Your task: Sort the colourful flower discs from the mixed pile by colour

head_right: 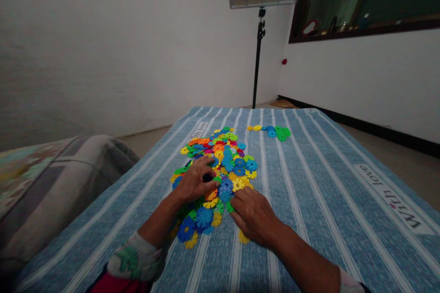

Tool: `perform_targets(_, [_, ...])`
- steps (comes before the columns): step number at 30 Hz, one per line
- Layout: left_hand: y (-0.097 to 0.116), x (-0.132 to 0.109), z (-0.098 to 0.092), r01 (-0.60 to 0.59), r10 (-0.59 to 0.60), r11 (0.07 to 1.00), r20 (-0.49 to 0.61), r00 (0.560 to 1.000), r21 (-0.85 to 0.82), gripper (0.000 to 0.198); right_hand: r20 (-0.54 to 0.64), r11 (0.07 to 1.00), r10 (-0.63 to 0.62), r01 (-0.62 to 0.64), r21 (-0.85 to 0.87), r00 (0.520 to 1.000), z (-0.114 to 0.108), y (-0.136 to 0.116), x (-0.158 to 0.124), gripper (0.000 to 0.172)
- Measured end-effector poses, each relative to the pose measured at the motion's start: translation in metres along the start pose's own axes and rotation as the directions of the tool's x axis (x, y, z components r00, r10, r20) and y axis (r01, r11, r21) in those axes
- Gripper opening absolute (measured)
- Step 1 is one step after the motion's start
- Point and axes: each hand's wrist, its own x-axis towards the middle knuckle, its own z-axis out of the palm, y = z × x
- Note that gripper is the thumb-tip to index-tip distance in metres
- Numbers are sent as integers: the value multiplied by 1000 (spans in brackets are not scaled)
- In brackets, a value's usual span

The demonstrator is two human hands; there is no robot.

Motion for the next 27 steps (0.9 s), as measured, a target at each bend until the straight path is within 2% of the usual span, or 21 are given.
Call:
perform_targets(7, [2, -1, 2, -20, 19, 1000, 60, 998, 5, 8, -21, 1000, -5, 5, 5, 1000, -2, -2, 0, 8])
perform_targets(13, [0, 0, 6, -73, 72, 997, 37, 997, 12, 1, -27, 1000, -12, 12, 9, 1000, -2, -1, 0, 7])
perform_targets(20, [0, -2, 7, -134, 128, 989, 103, 986, 58, 27, -25, 1000, 2, -2, 20, 1000, -3, -1, 1, 7])
perform_targets(23, [3, -2, 5, -141, 134, 988, 119, 984, 56, 24, -38, 1000, 3, -2, 25, 999, -3, -1, 1, 6])
perform_targets(27, [6, -1, 5, -144, 144, 990, 83, 986, -6, 13, -56, 999, 3, 0, 45, 998, -2, 0, 0, 7])
